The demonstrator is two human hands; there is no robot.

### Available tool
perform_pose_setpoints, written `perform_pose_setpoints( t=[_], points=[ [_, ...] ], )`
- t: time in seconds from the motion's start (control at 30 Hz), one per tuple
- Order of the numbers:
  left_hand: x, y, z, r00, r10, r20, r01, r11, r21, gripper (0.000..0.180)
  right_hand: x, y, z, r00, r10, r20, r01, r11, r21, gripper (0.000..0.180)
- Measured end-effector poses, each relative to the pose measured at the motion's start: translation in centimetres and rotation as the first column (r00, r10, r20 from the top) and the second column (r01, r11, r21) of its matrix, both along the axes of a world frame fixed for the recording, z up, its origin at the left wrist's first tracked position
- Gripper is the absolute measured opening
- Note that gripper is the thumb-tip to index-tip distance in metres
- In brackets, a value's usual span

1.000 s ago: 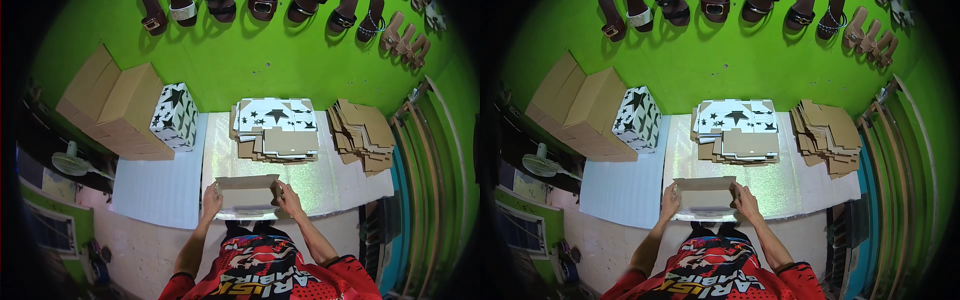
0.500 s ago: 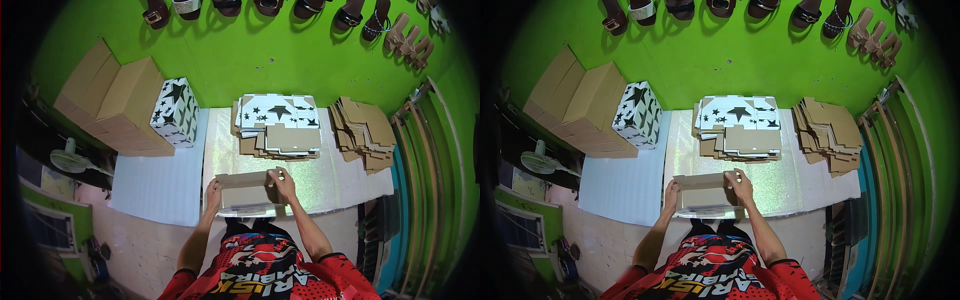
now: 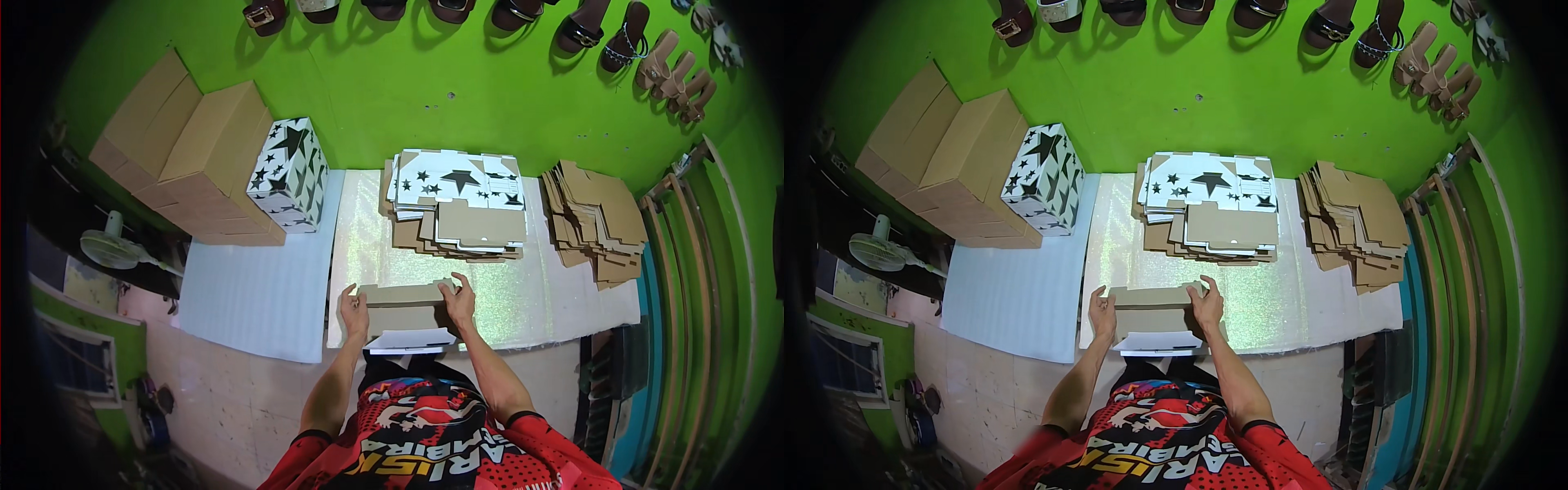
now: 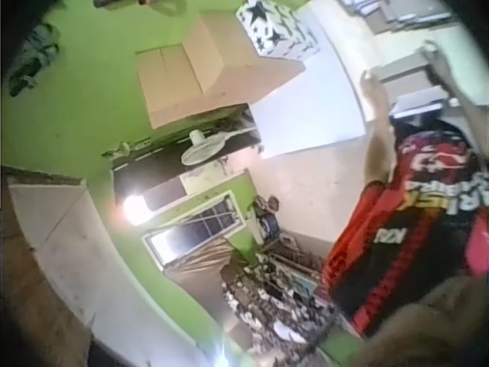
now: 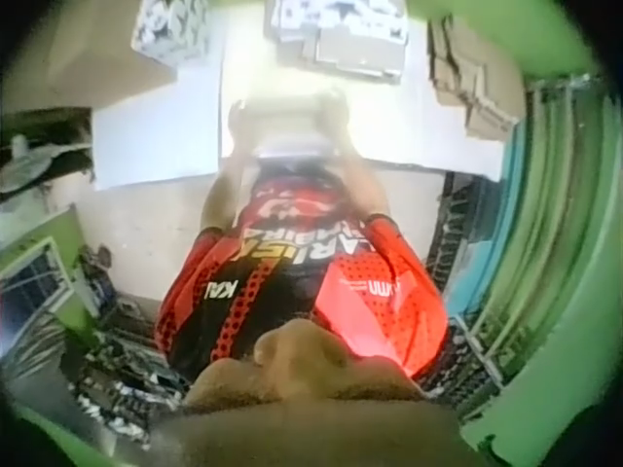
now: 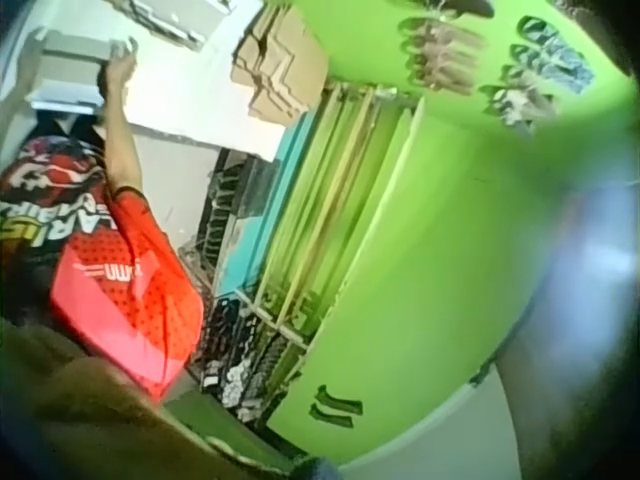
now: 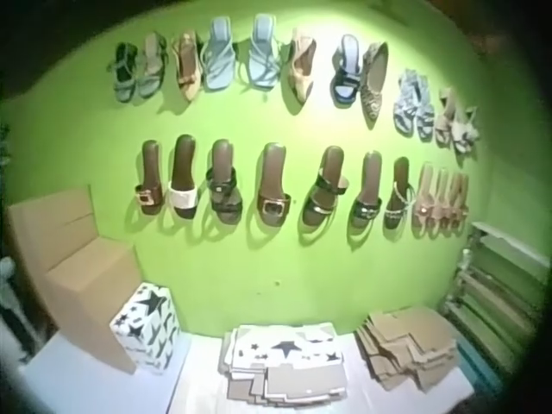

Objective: Folding cardboard shoe boxes into their final shape.

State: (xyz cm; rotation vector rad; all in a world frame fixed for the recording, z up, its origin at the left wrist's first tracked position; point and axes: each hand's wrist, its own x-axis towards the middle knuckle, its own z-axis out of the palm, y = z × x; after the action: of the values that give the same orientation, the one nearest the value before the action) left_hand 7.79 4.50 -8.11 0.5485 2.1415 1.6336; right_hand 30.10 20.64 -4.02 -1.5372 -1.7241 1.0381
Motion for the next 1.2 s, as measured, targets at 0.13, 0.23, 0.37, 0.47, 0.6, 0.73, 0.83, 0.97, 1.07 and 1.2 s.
perform_pose_setpoints(
  t=[0.13, 0.23, 0.37, 0.47, 0.6, 0.73, 0.83, 0.97, 1.07, 1.2],
  points=[
    [-0.4, 1.3, 0.9, 0.997, 0.004, 0.081, -0.016, 0.988, 0.154, 0.024, 0.1, 1.0, 0.6, 0.996, 0.014, -0.083, -0.017, 0.999, -0.038, 0.045],
    [-0.6, 2.3, 3.9, 0.994, -0.036, 0.104, 0.013, 0.976, 0.216, 0.017, 0.0, 1.4, 2.4, 0.983, 0.031, -0.182, -0.017, 0.997, 0.082, 0.042],
    [-1.3, 1.1, 4.3, 0.882, -0.21, -0.422, 0.133, 0.97, -0.204, 0.037, 0.5, 0.7, 3.1, 0.987, 0.158, 0.023, -0.158, 0.946, 0.283, 0.043],
    [0.0, 0.0, 7.1, 0.719, -0.265, -0.642, 0.122, 0.958, -0.259, 0.049, 1.9, -0.3, 5.6, 0.952, 0.204, 0.23, -0.286, 0.86, 0.423, 0.044],
    [-1.1, -2.2, 8.7, 0.629, -0.704, -0.33, 0.609, 0.71, -0.354, 0.046, 5.5, -0.9, 6.8, 0.723, 0.681, 0.115, -0.69, 0.714, 0.114, 0.05],
    [-0.9, -3.4, 8.1, 0.582, -0.764, -0.278, 0.641, 0.641, -0.422, 0.056, 7.6, -3.3, 7.6, 0.493, 0.8, 0.342, -0.863, 0.402, 0.305, 0.034],
    [-1.4, -3.3, 8.3, 0.514, -0.825, -0.233, 0.712, 0.562, -0.421, 0.076, 9.3, -4.8, 6.1, 0.37, 0.826, 0.426, -0.923, 0.273, 0.272, 0.033],
    [-2.1, -4.1, 8.6, 0.345, -0.907, -0.243, 0.705, 0.421, -0.57, 0.089, 10.0, -6.2, 6.9, 0.336, 0.821, 0.462, -0.933, 0.222, 0.284, 0.046],
    [-2.1, -4.2, 9.1, 0.232, -0.94, -0.249, 0.717, 0.338, -0.61, 0.097, 8.1, -6.5, 6.5, 0.542, 0.786, 0.298, -0.84, 0.494, 0.226, 0.048],
    [-1.6, -4.4, 8.3, 0.208, -0.92, -0.334, 0.631, 0.386, -0.673, 0.096, 6.5, -5.5, 4.2, 0.437, 0.703, 0.561, -0.886, 0.442, 0.136, 0.043]
  ],
)
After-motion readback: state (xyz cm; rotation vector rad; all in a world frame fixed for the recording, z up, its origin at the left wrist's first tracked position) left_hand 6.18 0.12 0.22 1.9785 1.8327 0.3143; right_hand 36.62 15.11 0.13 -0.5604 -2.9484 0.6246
